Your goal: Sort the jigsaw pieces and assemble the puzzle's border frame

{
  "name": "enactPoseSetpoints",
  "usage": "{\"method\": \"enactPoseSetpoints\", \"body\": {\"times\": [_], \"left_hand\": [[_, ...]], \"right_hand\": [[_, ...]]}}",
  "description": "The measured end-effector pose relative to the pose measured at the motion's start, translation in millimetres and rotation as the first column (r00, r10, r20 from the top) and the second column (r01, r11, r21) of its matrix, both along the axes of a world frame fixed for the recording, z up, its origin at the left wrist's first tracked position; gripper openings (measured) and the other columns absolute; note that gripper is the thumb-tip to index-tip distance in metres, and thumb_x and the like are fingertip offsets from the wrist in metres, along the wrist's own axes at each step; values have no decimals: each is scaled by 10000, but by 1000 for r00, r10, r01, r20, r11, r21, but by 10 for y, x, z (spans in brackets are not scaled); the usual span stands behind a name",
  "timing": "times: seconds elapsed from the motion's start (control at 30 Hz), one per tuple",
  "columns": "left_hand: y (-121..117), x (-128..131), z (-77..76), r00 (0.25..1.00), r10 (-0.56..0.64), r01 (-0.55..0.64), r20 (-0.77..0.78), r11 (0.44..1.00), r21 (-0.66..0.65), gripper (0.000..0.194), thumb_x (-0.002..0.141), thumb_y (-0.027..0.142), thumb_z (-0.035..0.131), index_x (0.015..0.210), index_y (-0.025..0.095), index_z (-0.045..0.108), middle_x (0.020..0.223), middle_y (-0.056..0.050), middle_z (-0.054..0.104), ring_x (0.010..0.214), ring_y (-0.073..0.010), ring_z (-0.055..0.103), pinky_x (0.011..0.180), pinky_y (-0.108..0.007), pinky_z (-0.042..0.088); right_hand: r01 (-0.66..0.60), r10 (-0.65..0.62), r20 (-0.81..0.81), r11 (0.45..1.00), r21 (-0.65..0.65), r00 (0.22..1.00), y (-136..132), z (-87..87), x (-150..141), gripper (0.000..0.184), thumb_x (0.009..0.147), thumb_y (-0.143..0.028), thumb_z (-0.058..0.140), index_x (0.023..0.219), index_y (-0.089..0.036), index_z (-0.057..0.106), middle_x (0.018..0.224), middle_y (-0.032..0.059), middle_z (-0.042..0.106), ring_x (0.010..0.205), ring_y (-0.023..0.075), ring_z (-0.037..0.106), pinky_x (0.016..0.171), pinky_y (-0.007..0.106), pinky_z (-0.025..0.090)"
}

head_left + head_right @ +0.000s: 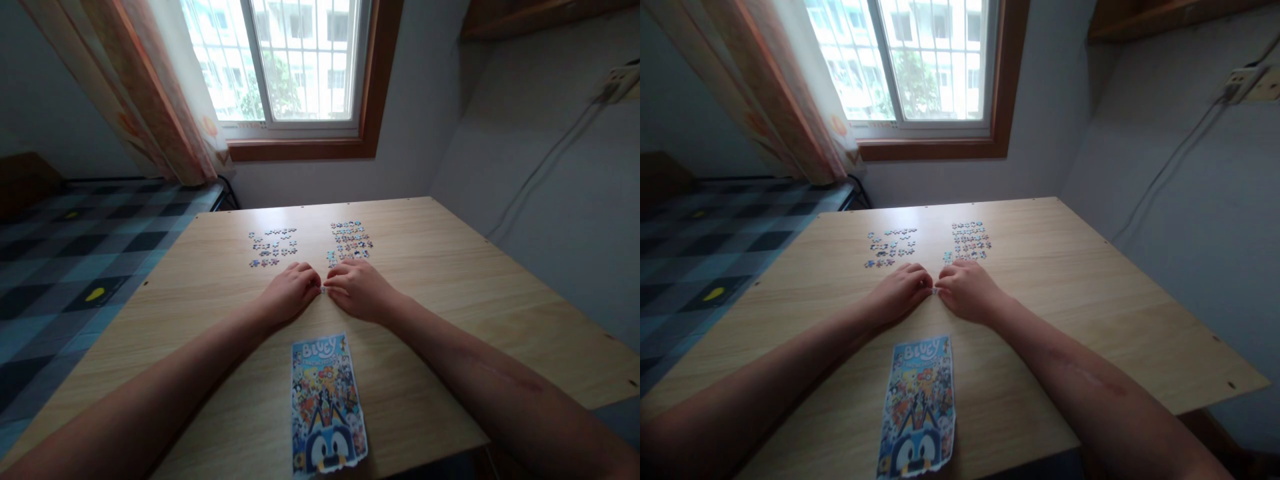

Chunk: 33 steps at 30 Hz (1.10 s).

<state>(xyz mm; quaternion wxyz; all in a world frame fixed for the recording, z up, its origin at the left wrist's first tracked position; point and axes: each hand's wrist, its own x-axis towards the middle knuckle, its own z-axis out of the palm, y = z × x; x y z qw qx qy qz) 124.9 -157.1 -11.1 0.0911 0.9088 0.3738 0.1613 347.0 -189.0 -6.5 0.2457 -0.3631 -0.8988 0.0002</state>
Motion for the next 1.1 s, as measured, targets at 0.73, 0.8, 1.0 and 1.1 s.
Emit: {"method": "enactPoseSetpoints", "body": {"times": [0.73, 0.8, 1.0, 1.1], "left_hand": [[30, -26, 54, 934, 49, -11, 353, 994, -108, 135, 872, 192, 579, 844, 192, 711, 835, -29, 669, 711, -135, 587, 693, -301, 506], [-10, -16, 56, 946, 19, 11, 324, 996, -90, 152, 861, 160, 568, 866, 194, 716, 873, -37, 674, 708, -132, 597, 691, -299, 515], [-117, 21, 37, 979, -110, 103, 169, 994, 48, 236, 900, 191, 536, 1003, 229, 745, 990, -66, 686, 836, -167, 633, 802, -350, 540], [-128, 32, 31, 980, -156, 147, 122, 986, 80, 276, 918, 204, 521, 1070, 240, 748, 988, -68, 675, 857, -170, 627, 814, -350, 539]], "right_hand": [[91, -105, -90, 985, -143, 990, -31, 13, -49, 41, 845, -222, 763, 814, -248, 760, 876, 26, 726, 898, 204, 590, 871, 365, 435], [40, -70, -125, 973, -225, 990, -6, 33, 44, 58, 843, -209, 763, 799, -245, 754, 823, 11, 720, 844, 181, 607, 849, 346, 456], [23, -81, -130, 918, -396, 988, 83, 104, 317, 85, 847, -171, 726, 790, -224, 759, 796, 14, 722, 734, 142, 614, 706, 278, 478], [52, -114, -113, 893, -447, 987, 116, 90, 356, 80, 847, -172, 714, 802, -209, 768, 800, 23, 720, 721, 133, 600, 690, 262, 465]]}}
